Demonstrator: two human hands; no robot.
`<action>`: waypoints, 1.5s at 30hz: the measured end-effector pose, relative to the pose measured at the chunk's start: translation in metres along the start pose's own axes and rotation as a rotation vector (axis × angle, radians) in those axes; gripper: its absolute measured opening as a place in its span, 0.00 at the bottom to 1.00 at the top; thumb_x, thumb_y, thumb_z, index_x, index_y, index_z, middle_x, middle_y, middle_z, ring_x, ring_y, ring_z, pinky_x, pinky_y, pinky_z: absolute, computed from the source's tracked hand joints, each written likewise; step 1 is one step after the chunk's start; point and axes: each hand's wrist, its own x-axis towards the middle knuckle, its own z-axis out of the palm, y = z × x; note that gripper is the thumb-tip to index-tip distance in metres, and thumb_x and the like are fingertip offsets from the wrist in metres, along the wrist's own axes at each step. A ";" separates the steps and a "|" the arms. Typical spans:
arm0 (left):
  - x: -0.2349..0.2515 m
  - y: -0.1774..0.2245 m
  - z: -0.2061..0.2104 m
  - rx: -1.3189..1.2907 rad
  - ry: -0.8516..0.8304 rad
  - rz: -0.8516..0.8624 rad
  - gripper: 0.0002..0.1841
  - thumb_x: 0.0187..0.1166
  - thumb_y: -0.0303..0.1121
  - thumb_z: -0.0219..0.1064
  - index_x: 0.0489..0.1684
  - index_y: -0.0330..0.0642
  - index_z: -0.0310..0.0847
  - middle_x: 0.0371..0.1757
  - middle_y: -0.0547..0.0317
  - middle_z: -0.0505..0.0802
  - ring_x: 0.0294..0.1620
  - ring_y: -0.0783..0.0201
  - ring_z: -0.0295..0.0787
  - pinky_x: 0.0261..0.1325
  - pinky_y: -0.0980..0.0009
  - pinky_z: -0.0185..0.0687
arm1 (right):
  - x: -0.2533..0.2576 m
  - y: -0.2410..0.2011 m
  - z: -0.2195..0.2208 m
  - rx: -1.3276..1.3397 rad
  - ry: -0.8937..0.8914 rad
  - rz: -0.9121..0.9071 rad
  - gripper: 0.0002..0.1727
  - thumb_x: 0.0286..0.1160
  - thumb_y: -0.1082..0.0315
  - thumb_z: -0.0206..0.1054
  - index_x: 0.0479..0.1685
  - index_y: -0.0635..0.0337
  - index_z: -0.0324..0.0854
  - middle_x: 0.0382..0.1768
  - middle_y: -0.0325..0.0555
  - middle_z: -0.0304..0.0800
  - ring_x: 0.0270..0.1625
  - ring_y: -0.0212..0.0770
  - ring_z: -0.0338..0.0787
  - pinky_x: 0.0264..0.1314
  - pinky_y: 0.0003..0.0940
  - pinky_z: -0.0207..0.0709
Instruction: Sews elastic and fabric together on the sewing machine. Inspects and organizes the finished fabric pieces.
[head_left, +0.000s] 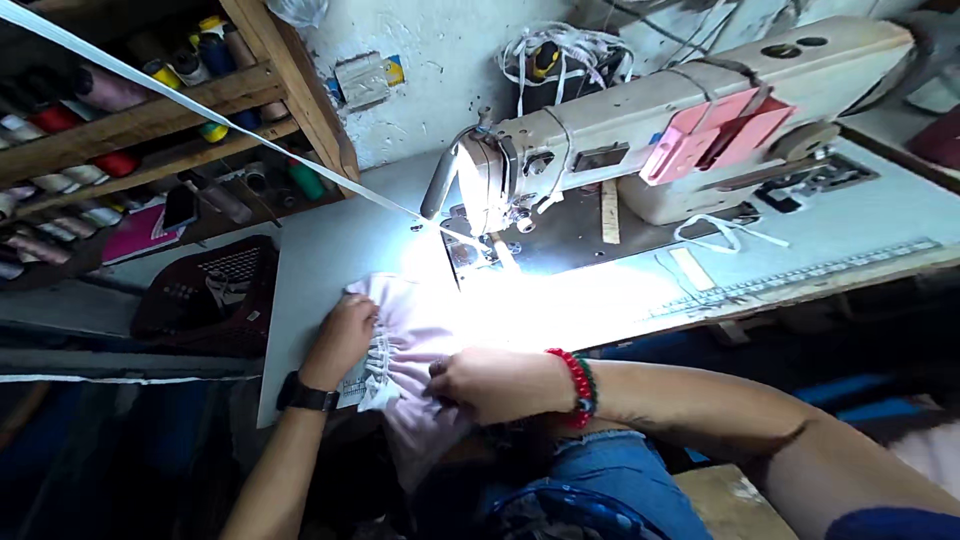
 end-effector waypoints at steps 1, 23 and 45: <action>0.008 0.012 0.011 -0.040 0.012 0.141 0.10 0.79 0.23 0.65 0.48 0.33 0.92 0.59 0.42 0.93 0.66 0.46 0.89 0.73 0.49 0.80 | -0.007 0.009 -0.008 -0.013 0.145 0.000 0.12 0.70 0.75 0.67 0.50 0.60 0.89 0.43 0.52 0.91 0.41 0.51 0.92 0.42 0.54 0.86; 0.104 0.076 0.068 0.029 -0.039 0.497 0.18 0.87 0.40 0.58 0.65 0.46 0.87 0.74 0.63 0.87 0.77 0.56 0.79 0.78 0.50 0.70 | -0.078 0.109 -0.050 -0.467 0.288 0.451 0.23 0.56 0.63 0.78 0.57 0.49 0.88 0.39 0.46 0.88 0.41 0.51 0.87 0.32 0.48 0.79; 0.097 0.065 0.047 0.146 -0.249 0.319 0.67 0.47 0.82 0.70 0.92 0.47 0.60 0.93 0.56 0.65 0.93 0.55 0.57 0.91 0.48 0.51 | -0.082 0.137 -0.049 -0.222 0.410 0.283 0.15 0.60 0.72 0.72 0.47 0.52 0.92 0.44 0.44 0.92 0.48 0.47 0.91 0.47 0.49 0.83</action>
